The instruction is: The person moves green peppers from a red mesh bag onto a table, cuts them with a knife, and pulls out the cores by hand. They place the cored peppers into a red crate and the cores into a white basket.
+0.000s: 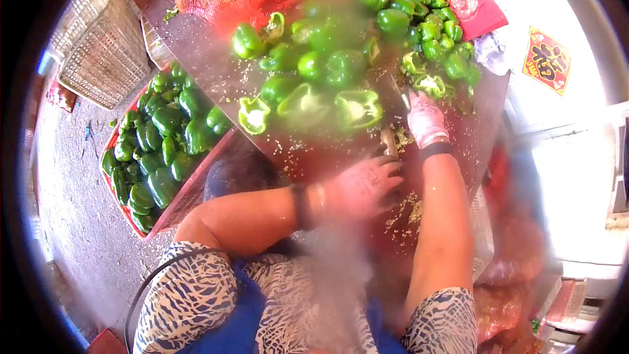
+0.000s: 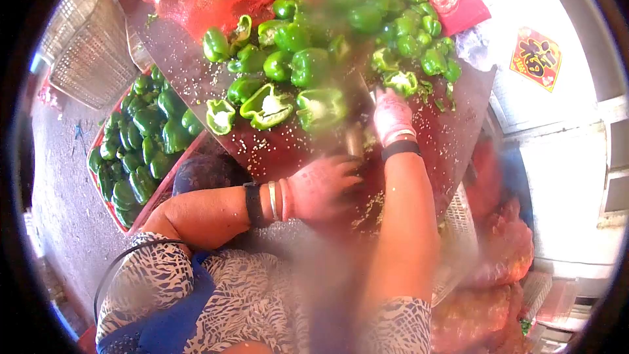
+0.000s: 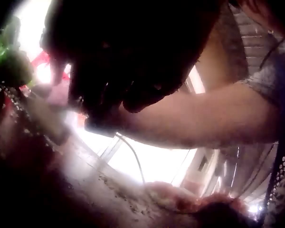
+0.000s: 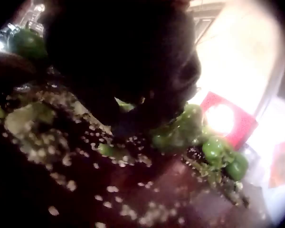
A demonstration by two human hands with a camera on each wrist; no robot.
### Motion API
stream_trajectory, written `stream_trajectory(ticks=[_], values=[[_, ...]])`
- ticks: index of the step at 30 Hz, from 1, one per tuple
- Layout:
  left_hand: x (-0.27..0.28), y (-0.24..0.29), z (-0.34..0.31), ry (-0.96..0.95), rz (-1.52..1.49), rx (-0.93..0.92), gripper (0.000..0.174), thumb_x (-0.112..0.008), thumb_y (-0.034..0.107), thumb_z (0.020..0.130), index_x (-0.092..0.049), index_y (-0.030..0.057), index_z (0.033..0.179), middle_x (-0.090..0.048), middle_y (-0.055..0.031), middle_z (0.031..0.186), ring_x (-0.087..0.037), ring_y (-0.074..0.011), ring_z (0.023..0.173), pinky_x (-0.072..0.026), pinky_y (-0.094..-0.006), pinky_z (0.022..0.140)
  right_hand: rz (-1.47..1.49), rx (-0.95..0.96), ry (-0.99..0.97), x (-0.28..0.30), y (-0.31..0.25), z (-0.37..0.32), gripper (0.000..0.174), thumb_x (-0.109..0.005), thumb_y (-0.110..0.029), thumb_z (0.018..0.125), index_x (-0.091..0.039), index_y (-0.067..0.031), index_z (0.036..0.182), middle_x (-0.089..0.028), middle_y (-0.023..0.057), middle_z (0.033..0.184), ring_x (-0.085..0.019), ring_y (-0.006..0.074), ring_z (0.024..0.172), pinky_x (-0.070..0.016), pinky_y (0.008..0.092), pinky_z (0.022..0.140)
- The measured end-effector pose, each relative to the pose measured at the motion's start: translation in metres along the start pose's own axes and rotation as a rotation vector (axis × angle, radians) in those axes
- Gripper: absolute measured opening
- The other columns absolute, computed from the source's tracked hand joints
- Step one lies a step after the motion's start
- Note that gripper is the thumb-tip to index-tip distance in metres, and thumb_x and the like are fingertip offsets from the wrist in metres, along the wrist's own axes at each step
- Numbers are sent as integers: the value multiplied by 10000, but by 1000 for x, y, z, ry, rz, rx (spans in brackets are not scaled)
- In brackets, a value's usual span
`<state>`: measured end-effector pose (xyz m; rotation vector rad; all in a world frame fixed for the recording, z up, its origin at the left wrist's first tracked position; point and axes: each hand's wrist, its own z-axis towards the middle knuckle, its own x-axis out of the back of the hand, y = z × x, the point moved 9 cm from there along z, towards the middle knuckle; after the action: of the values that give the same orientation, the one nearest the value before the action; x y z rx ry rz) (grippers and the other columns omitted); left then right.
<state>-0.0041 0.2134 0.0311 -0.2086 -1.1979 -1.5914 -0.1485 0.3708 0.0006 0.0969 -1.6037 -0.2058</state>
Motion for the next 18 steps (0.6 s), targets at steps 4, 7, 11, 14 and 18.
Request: stream_trajectory(ticks=[4, 7, 11, 14, 18], values=[[9, -2, 0, 29, -54, -45, 409, -603, 290, 811, -585, 6, 1104, -522, -214, 1238, -483, -354, 1161, -394, -452, 979, -63, -77, -135, -14, 24, -48, 331, -461, -107, 862, -581, -59, 1167, -609, 160, 1155, -574, 314, 1091, -451, 391, 953], [21, -4, -2, 19, -89, -23, 335, -608, 268, 795, -602, 41, 1042, -546, -183, 1181, -531, -343, 1074, -435, -432, 914, -105, -38, 4, -14, 79, -125, 270, -493, -102, 854, -616, -47, 1087, -637, 176, 1074, -596, 316, 1042, -472, 395, 902], [53, -2, 0, -74, -75, 128, 345, -688, 160, 751, -607, 7, 1049, -617, -173, 1012, -590, -340, 941, -483, -393, 848, -78, -569, -75, 1, 184, -241, 308, -508, -155, 875, -583, -54, 1156, -616, 184, 1115, -582, 324, 1056, -462, 397, 909], [80, -8, -12, 244, -211, 67, 245, -645, 90, 839, -618, -6, 1063, -645, -137, 1003, -613, -249, 933, -477, -332, 859, -480, -458, 36, 0, 206, -301, 327, -375, -165, 929, -563, -29, 1160, -614, 208, 1049, -619, 358, 950, -501, 416, 814], [77, -56, -26, 373, -627, 438, 220, -550, 112, 921, -628, -4, 1091, -669, -92, 1012, -615, -146, 894, -486, -283, 817, -10, -317, -71, 8, 46, -262, 495, -566, -312, 865, -501, -11, 1253, -518, 196, 1238, -502, 345, 1154, -402, 422, 999]])
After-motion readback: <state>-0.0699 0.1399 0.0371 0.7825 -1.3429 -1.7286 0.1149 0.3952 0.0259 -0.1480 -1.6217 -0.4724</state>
